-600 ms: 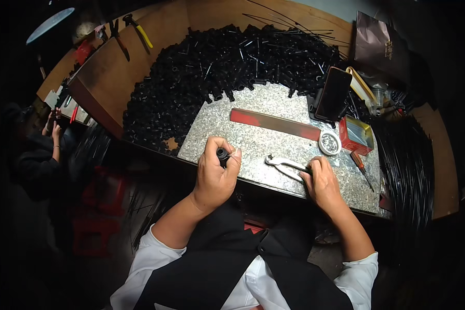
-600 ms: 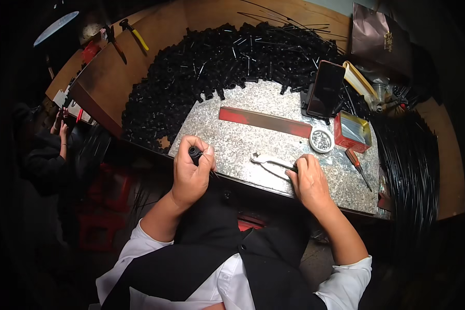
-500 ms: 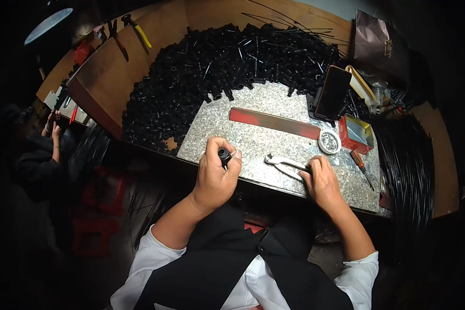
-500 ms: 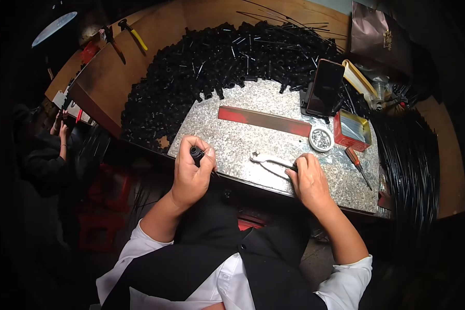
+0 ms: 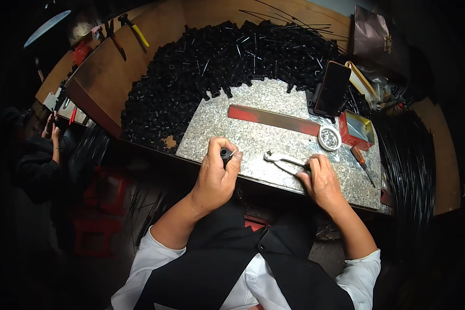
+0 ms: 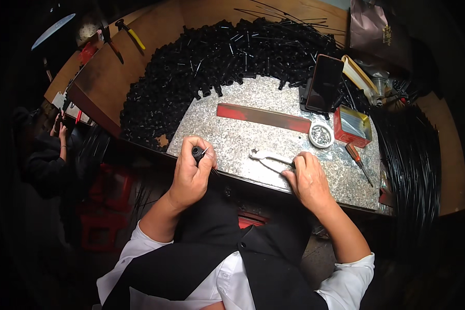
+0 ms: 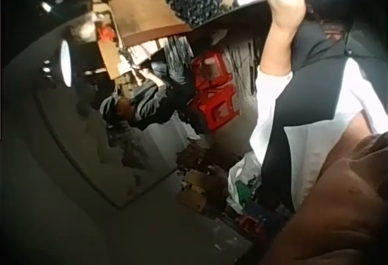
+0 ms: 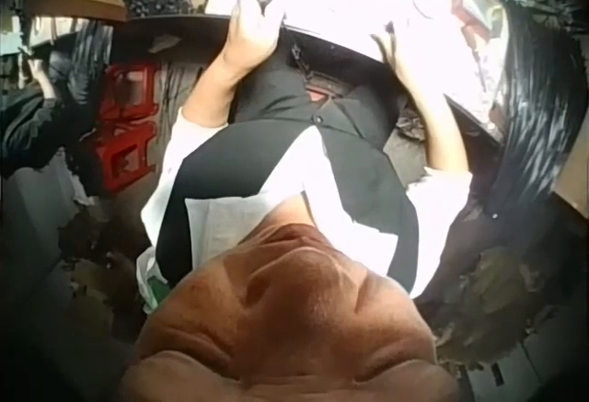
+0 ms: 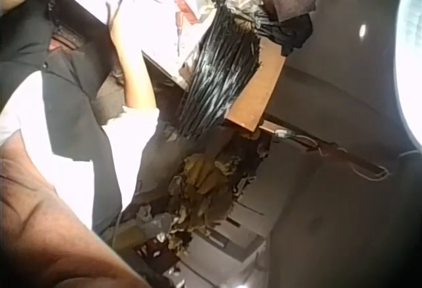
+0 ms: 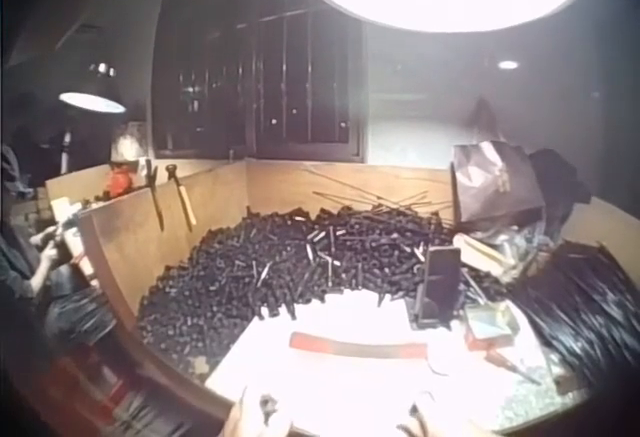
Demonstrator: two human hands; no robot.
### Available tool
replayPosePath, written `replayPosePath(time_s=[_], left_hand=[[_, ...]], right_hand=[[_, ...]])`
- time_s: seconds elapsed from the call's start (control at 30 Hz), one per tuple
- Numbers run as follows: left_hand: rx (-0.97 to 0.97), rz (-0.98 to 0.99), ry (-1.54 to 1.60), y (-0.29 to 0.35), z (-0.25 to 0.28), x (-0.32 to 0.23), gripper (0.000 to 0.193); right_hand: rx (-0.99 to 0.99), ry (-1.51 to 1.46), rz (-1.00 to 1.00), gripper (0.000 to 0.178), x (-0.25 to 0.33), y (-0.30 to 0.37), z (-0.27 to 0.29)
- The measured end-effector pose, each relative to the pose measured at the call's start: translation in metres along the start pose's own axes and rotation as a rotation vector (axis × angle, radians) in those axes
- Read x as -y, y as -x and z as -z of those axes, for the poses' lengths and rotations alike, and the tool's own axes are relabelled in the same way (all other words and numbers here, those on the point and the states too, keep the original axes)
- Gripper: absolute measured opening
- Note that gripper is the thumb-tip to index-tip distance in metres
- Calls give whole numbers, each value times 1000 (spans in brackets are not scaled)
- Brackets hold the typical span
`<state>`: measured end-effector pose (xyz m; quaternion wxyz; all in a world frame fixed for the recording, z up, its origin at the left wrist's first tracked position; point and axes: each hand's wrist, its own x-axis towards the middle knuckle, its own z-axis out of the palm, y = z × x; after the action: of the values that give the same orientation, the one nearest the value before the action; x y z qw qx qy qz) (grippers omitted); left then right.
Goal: Organizing, bundling, and securing black wires at a production workstation using manual tools.
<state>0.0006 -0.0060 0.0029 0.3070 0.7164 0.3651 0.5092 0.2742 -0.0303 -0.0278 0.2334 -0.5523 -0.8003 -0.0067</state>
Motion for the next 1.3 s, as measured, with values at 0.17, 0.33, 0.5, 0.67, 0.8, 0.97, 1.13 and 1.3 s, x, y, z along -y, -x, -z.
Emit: replayPosePath(time_s=[0.17, 0.33, 0.5, 0.67, 0.8, 0.97, 1.13, 1.3], left_hand=[[75, 231, 395, -3, 5, 1, 13], [81, 185, 294, 0, 7, -1, 13], [113, 88, 183, 3, 3, 1, 14], [145, 89, 366, 6, -5, 5, 15], [217, 264, 420, 12, -6, 8, 21], [176, 0, 312, 12, -15, 20, 47], [175, 80, 425, 17, -17, 21, 89], [162, 162, 617, 17, -27, 16, 78]], right_hand=[[42, 41, 73, 33, 1, 5, -4], [25, 154, 134, 30, -5, 5, -12], [18, 172, 140, 25, -2, 4, -7], [27, -315, -121, 18, 11, -1, 20], [334, -880, -466, 18, 28, -3, 44], [-42, -115, 168, 24, 36, -17, 55], [-303, 350, 297, 24, 41, -29, 52], [-340, 426, 335, 24, 45, -29, 51]])
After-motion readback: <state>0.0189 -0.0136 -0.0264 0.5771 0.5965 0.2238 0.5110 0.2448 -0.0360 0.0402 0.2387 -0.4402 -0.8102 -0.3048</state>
